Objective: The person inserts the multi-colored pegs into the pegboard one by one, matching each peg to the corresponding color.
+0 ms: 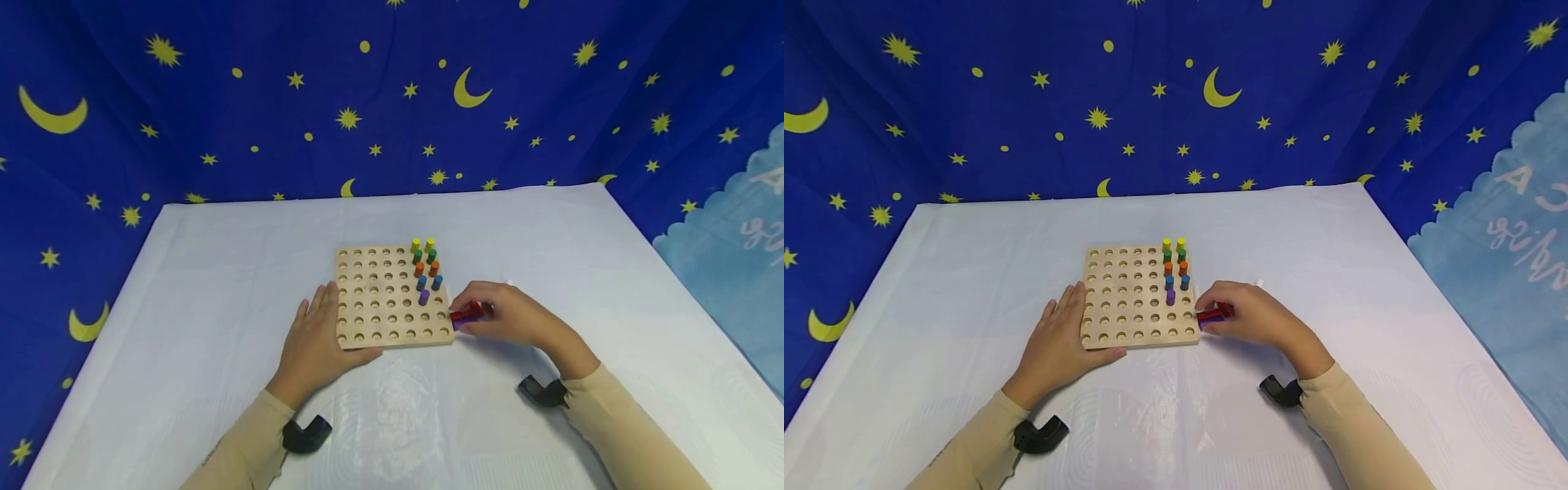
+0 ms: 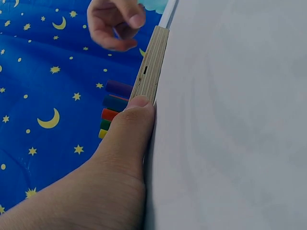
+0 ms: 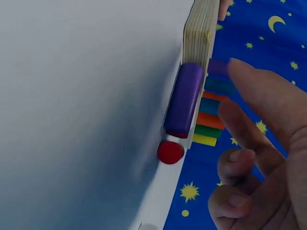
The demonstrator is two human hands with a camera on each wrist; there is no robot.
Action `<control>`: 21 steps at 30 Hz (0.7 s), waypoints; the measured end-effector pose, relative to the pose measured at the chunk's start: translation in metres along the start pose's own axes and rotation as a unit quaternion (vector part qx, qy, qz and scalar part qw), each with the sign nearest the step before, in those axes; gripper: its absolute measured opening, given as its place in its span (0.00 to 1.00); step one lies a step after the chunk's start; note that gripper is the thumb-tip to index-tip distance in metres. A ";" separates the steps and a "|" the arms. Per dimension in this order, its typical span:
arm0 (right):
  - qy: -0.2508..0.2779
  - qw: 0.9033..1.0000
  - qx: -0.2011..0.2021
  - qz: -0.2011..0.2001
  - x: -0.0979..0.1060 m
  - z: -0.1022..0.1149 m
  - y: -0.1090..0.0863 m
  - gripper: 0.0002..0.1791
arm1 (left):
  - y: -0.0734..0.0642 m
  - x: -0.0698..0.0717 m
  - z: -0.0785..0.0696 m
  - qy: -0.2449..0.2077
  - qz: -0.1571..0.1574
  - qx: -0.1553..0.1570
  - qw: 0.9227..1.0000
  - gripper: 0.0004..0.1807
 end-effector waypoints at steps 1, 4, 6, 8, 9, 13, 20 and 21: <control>-0.007 1.000 -0.004 0.006 -0.001 -0.001 -0.002 0.17 | 0.000 0.000 0.000 0.001 -0.001 -0.001 1.000 0.78; -0.033 0.999 -0.021 0.014 -0.003 -0.005 -0.007 0.17 | 0.000 0.000 0.000 0.003 -0.001 0.000 1.000 0.78; -0.060 0.998 -0.030 0.014 -0.005 -0.007 -0.009 0.17 | 0.000 0.000 0.000 0.002 -0.003 -0.001 1.000 0.78; -0.093 0.995 -0.034 0.013 -0.007 -0.007 -0.010 0.17 | 0.000 0.000 0.000 0.001 -0.003 0.000 1.000 0.78; -0.110 0.993 -0.034 0.012 -0.008 -0.007 -0.010 0.17 | -0.001 0.000 0.000 0.001 -0.004 0.000 1.000 0.78; -0.149 0.988 -0.036 0.015 -0.009 -0.006 -0.009 0.19 | -0.001 -0.001 0.000 0.000 -0.002 0.001 1.000 0.78; -0.081 0.996 -0.044 0.019 -0.009 -0.009 -0.009 0.19 | -0.001 0.000 0.000 -0.002 0.003 0.003 1.000 0.78; -0.054 0.997 -0.044 0.015 -0.008 -0.010 -0.008 0.18 | -0.001 0.001 0.000 -0.002 0.003 0.003 1.000 0.78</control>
Point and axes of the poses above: each hand's wrist, its own y-axis towards the middle knuckle, its own x-axis out of the back of the hand, z = x × y, the point moved 5 cm from there along y, towards the middle knuckle, and after that the axes turned 5 degrees about -x, right-handed, at the moved point
